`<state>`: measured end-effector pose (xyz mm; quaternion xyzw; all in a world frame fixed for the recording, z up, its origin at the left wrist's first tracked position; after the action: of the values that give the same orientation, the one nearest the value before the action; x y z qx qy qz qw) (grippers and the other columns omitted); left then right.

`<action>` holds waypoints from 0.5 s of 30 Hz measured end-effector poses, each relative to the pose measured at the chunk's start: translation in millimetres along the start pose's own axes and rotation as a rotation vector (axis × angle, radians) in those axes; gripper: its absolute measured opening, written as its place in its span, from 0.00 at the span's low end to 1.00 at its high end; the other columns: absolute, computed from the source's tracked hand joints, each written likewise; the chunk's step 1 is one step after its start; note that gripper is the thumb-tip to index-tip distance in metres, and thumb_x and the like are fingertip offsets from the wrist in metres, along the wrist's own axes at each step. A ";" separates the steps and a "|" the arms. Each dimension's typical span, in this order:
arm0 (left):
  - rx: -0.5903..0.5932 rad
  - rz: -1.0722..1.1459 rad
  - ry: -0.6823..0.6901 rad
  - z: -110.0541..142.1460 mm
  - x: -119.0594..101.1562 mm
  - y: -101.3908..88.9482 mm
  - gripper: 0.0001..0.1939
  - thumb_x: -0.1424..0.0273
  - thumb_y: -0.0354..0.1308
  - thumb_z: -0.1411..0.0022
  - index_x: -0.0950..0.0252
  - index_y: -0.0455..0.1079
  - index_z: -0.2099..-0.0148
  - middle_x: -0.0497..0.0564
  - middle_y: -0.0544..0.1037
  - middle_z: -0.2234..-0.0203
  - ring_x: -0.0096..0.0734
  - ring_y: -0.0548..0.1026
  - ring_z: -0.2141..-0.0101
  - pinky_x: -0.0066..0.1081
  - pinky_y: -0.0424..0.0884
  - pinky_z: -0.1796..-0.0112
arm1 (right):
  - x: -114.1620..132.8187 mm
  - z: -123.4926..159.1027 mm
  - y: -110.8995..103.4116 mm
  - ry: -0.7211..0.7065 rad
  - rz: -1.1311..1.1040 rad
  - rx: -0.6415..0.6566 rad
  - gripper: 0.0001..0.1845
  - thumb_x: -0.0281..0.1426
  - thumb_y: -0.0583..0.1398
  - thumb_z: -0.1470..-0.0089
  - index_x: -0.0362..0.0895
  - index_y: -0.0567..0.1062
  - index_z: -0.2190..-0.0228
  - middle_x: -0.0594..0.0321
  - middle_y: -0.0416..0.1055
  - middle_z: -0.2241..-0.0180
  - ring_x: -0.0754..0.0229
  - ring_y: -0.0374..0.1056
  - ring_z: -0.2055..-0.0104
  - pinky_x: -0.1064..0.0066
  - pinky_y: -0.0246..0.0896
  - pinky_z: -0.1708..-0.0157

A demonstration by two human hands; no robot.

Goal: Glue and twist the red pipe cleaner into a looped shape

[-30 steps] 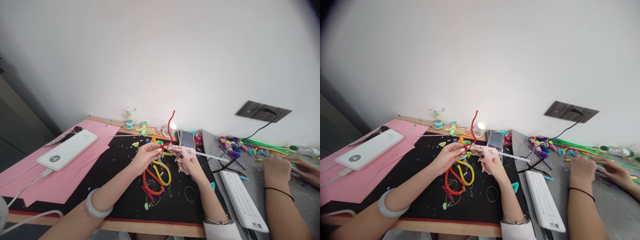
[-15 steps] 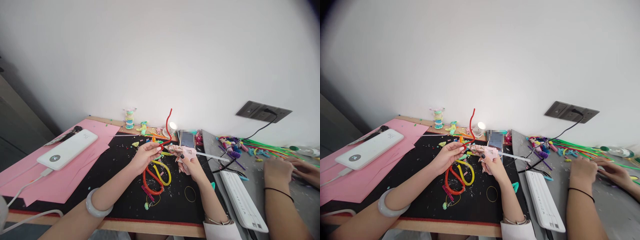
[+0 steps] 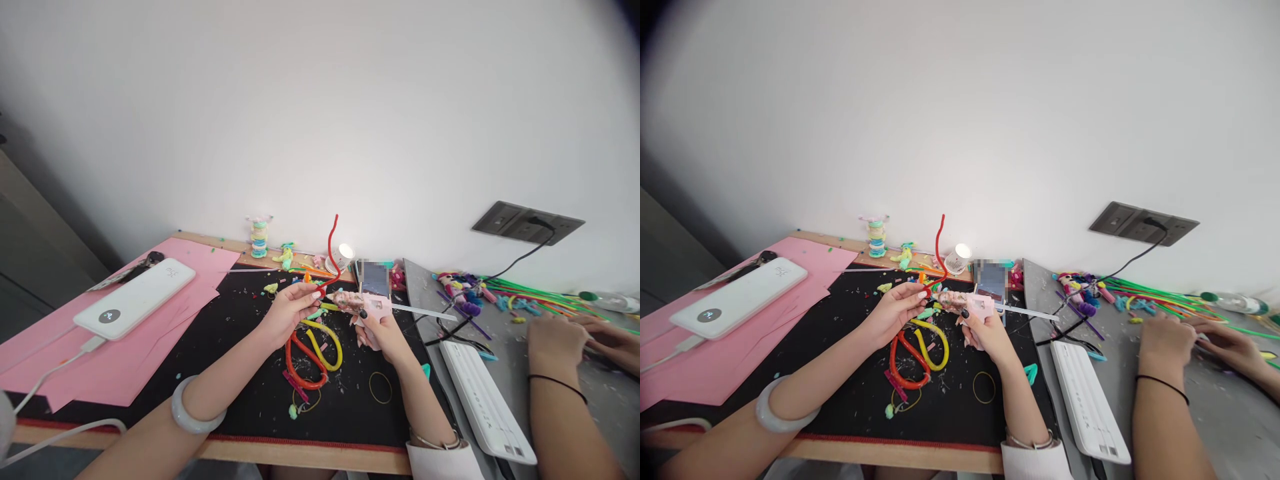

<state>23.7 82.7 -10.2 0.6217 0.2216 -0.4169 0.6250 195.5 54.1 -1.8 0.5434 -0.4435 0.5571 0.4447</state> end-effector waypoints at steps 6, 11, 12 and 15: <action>-0.017 -0.011 0.001 0.5 -1.5 -0.5 0.12 0.72 0.69 0.56 0.66 0.74 0.66 0.46 0.76 0.74 0.20 0.72 0.74 0.21 0.70 0.70 | -2.6 -1.6 0.7 -0.003 0.007 0.017 0.18 0.47 0.58 0.51 0.43 0.70 0.74 0.73 0.58 0.89 0.71 0.49 0.89 0.73 0.55 0.84; -0.029 -0.029 0.002 0.5 -1.2 -0.7 0.12 0.71 0.69 0.57 0.65 0.74 0.67 0.47 0.76 0.73 0.19 0.71 0.74 0.20 0.68 0.72 | -2.6 -2.0 0.9 0.003 0.024 0.022 0.19 0.47 0.58 0.52 0.42 0.70 0.74 0.72 0.59 0.89 0.71 0.50 0.89 0.74 0.55 0.85; -0.030 -0.032 0.003 0.5 -1.2 -0.7 0.12 0.70 0.69 0.57 0.65 0.74 0.67 0.47 0.76 0.72 0.19 0.71 0.74 0.20 0.67 0.73 | -2.4 -1.9 2.3 0.009 0.034 0.035 0.19 0.47 0.58 0.52 0.42 0.70 0.74 0.72 0.59 0.89 0.71 0.50 0.90 0.75 0.54 0.85; -0.033 -0.033 0.003 1.1 -1.9 -0.3 0.12 0.70 0.69 0.57 0.65 0.74 0.67 0.46 0.76 0.73 0.19 0.70 0.75 0.21 0.67 0.73 | -2.6 -0.9 4.7 0.037 0.070 0.043 0.18 0.46 0.58 0.52 0.43 0.69 0.74 0.72 0.60 0.89 0.71 0.49 0.90 0.76 0.50 0.88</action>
<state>22.2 82.1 -8.8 0.6082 0.2397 -0.4226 0.6278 190.7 54.0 -4.4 0.5265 -0.4420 0.5916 0.4213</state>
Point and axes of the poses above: each hand's wrist, its own z-axis away from the middle knuckle, its own y-axis out of the palm, x = y × z, the point moved 9 cm from there along -z, towards the middle knuckle
